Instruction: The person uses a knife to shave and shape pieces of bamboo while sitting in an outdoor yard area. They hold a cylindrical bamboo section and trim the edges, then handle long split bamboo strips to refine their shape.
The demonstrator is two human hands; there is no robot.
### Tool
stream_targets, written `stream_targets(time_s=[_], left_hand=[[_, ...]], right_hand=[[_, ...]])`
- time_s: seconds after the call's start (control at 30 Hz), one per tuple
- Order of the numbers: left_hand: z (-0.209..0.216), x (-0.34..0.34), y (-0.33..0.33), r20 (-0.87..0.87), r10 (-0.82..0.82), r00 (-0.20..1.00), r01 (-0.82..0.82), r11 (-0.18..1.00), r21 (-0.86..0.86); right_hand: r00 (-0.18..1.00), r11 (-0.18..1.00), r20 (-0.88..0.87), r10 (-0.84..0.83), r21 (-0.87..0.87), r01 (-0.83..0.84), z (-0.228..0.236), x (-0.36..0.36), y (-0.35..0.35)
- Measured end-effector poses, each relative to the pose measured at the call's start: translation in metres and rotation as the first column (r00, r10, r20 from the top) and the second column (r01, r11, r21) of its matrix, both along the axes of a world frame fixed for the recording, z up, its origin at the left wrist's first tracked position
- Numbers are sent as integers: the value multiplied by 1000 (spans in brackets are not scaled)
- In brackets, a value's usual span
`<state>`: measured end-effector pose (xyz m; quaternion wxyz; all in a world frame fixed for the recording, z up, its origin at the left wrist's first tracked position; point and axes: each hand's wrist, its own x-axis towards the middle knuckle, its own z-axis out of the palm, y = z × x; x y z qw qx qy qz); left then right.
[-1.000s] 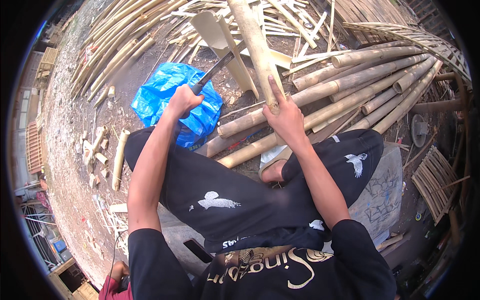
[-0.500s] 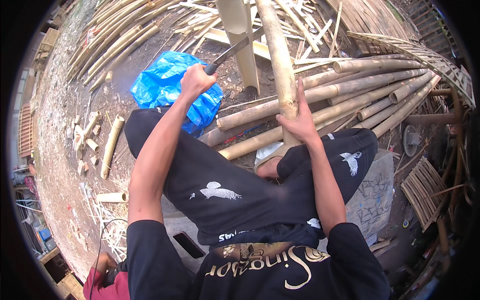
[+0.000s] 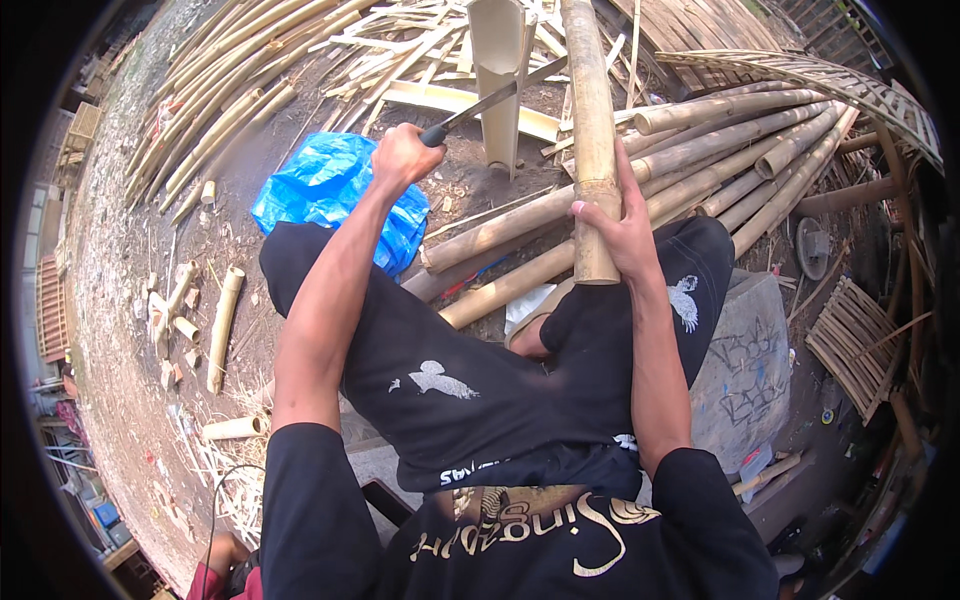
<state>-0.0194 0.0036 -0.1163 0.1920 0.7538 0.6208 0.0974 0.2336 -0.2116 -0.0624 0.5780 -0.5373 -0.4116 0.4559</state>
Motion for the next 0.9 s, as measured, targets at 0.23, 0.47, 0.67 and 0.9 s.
stream_targets(time_s=[0.23,0.47,0.67,0.9], left_hand=[[-4,8,13,-129,-110,985,119,991,60],[-10,-4,8,-131,-168,977,174,984,32],[-14,-13,1,-121,-184,976,185,983,-1],[-1,-20,5,-200,-199,959,214,975,56]], right_hand=[[995,989,78,-62,-130,72,9,0,-1],[897,936,376,-232,337,101,90,-18,-21],[750,796,438,-495,574,190,77,-31,0],[805,910,577,137,-395,129,1,-7,5]])
